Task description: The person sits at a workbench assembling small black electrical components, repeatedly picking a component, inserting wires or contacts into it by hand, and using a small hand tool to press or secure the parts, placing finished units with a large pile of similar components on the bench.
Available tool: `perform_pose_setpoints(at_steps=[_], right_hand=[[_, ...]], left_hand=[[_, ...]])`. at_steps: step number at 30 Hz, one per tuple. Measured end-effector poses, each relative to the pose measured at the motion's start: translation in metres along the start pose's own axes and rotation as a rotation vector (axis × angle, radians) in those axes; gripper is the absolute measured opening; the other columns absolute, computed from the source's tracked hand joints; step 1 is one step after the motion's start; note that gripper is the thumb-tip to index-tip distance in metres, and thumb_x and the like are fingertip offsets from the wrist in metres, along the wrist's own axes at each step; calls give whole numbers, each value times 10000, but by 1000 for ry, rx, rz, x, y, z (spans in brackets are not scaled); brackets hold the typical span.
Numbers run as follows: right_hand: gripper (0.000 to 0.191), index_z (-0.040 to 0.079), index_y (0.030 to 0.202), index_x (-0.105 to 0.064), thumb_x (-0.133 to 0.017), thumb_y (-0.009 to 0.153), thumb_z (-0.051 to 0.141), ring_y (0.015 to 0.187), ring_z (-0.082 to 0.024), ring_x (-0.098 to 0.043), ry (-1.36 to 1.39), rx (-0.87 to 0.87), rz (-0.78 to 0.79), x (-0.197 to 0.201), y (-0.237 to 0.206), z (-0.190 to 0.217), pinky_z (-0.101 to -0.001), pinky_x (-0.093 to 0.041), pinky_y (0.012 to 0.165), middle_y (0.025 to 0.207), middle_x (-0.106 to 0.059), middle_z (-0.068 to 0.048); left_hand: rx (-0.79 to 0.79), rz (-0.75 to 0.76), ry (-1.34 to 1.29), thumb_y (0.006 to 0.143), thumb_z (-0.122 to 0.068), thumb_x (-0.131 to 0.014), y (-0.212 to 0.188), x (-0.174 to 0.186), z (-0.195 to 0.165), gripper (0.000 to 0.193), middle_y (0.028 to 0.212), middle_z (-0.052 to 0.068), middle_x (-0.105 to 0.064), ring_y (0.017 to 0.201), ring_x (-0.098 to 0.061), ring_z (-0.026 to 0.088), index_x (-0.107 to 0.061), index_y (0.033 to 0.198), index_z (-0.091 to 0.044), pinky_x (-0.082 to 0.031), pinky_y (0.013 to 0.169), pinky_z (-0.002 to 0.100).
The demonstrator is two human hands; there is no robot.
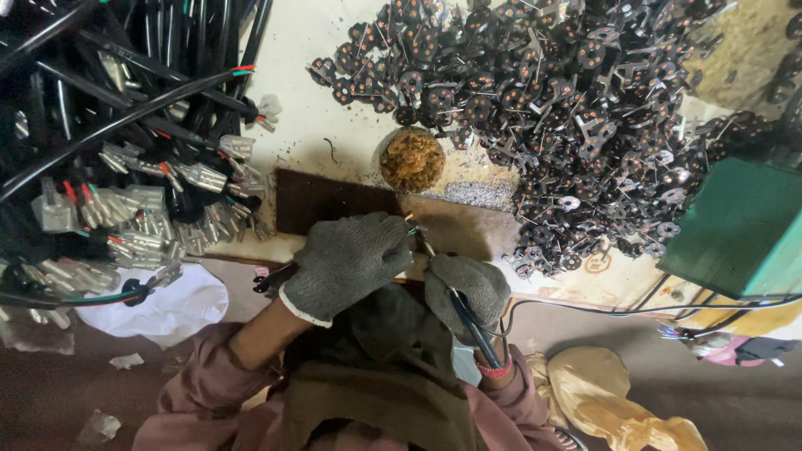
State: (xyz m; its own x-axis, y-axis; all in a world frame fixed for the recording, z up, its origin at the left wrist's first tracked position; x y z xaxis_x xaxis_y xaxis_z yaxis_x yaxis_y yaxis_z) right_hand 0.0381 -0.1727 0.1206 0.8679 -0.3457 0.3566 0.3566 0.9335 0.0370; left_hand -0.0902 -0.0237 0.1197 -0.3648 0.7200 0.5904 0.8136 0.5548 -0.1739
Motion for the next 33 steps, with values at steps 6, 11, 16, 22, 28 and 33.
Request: perform_pose_setpoints(at_steps=[6, 11, 16, 22, 28, 33], right_hand=[[298, 55, 1056, -689, -795, 779, 76, 747, -294, -732, -185, -7, 46, 2, 2, 3, -363, -538, 654, 877, -746, -129], [267, 35, 1133, -650, -763, 908, 119, 787, -279, -743, -59, 72, 20, 1, 0, 9, -355, -570, 688, 921, -732, -122], [411, -34, 1171, -634, -571, 1018, 342, 616, -157, -598, 87, -120, -271, 20, -25, 0, -294, -457, 564, 851, -704, -106], [402, -52, 1027, -590, -600, 1064, 347, 558, -149, -556, 442, -104, -386, 38, -43, 8, -271, -431, 501, 758, -612, -105], [337, -43, 979, -554, -584, 1056, 283, 540, -165, -547, 263, -133, -358, 21, -37, 13, -283, -428, 485, 756, -592, -106], [292, -36, 939, -524, -570, 1050, 230, 525, -178, -539, 241, -72, -313, 19, -36, 16, -292, -424, 472, 754, -575, -107]], left_hand=[[-17, -6, 15, 877, -268, -718, 1, -2, 0, 150, 817, 111, -687, 680, -682, 352, -680, 921, -130, -525, 557, 483], [-23, -6, 100, 896, -247, -722, 1, 0, -4, 132, 780, 116, -672, 668, -678, 351, -668, 875, -129, -513, 559, 493], [-38, -100, -26, 865, -184, -702, -2, 9, -9, 56, 782, 103, -667, 671, -672, 342, -664, 868, -144, -525, 572, 449], [-37, -95, -52, 836, -183, -718, -7, 7, -9, 80, 774, 90, -681, 657, -679, 327, -684, 897, -144, -530, 575, 450], [-71, -69, -23, 811, -186, -714, -9, 10, -17, 128, 764, 108, -685, 675, -680, 347, -699, 927, -133, -529, 585, 476], [-39, 2, -33, 826, -189, -707, -7, 4, -19, 105, 764, 117, -686, 670, -679, 353, -695, 916, -135, -519, 572, 480]])
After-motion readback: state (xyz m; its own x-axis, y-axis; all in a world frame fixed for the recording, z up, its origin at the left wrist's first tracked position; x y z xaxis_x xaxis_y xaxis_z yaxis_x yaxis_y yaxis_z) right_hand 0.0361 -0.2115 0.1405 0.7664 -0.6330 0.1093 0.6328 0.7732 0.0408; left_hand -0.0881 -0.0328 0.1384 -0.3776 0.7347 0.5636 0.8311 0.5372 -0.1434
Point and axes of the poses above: each hand's wrist, its own y-axis towards the middle knuckle, its own x-axis out of the back of the hand, z = x × y, the point moved 6 cm from there along y, towards the middle knuckle
